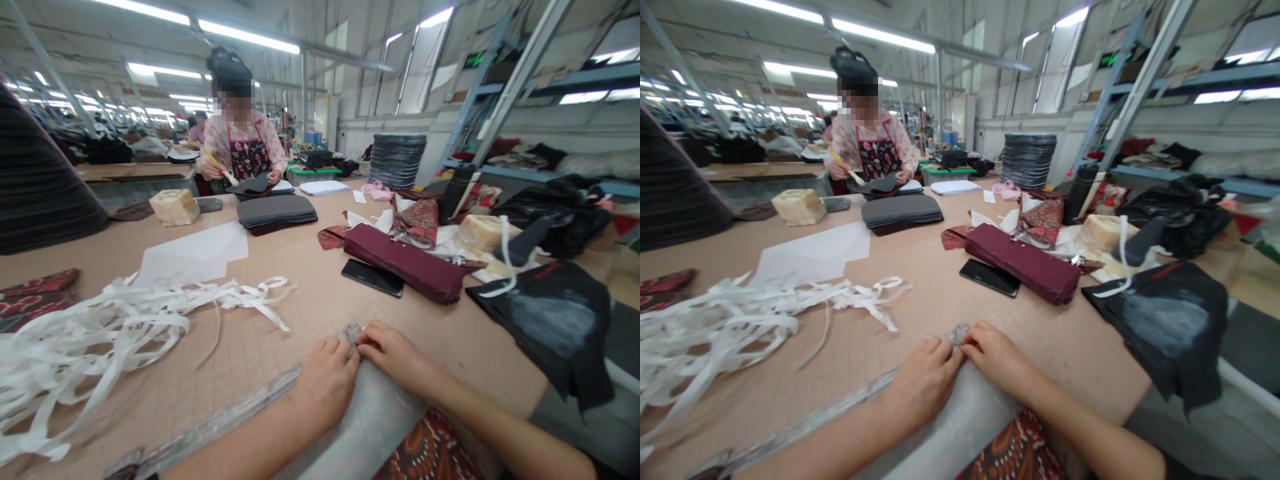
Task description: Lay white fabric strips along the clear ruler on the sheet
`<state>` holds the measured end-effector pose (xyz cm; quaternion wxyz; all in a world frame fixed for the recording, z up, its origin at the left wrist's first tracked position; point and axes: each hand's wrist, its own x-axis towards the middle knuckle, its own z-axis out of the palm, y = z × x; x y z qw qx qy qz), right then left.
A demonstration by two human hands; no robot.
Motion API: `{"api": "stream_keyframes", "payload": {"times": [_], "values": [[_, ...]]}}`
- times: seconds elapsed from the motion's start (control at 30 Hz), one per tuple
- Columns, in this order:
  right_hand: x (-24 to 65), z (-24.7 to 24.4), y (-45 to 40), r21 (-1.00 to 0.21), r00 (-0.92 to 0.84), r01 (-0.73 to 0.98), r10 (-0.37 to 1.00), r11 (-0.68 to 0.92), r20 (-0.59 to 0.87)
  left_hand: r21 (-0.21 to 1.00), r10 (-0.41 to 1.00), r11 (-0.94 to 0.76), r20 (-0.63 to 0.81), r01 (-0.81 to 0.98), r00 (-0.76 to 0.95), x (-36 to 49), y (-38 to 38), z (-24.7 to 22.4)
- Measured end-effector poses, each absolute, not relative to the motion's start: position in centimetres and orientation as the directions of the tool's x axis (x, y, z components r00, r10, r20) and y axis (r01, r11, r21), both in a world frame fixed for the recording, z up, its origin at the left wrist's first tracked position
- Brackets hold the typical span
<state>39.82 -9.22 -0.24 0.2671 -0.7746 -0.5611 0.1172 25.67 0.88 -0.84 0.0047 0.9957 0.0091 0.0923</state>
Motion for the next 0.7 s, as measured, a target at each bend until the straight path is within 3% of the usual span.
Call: {"api": "stream_keyframes", "payload": {"times": [0.3,0.5,0.7], "values": [[40.7,0.1,-7.1,-0.455,0.360,0.829,0.933,-0.326,-0.011,0.002,0.022,-1.000,0.187,0.022,0.982,25.6,0.8,-1.0],[42.3,0.6,-6.0,-0.476,0.283,0.826,0.952,-0.302,-0.114,0.008,0.040,-0.999,0.175,0.039,0.984,25.8,0.8,-0.4],[42.2,0.4,-6.1,-0.511,0.308,0.798,0.945,-0.320,-0.111,0.086,0.096,-0.992,0.075,0.089,0.993,23.5,1.2,0.4]]}}
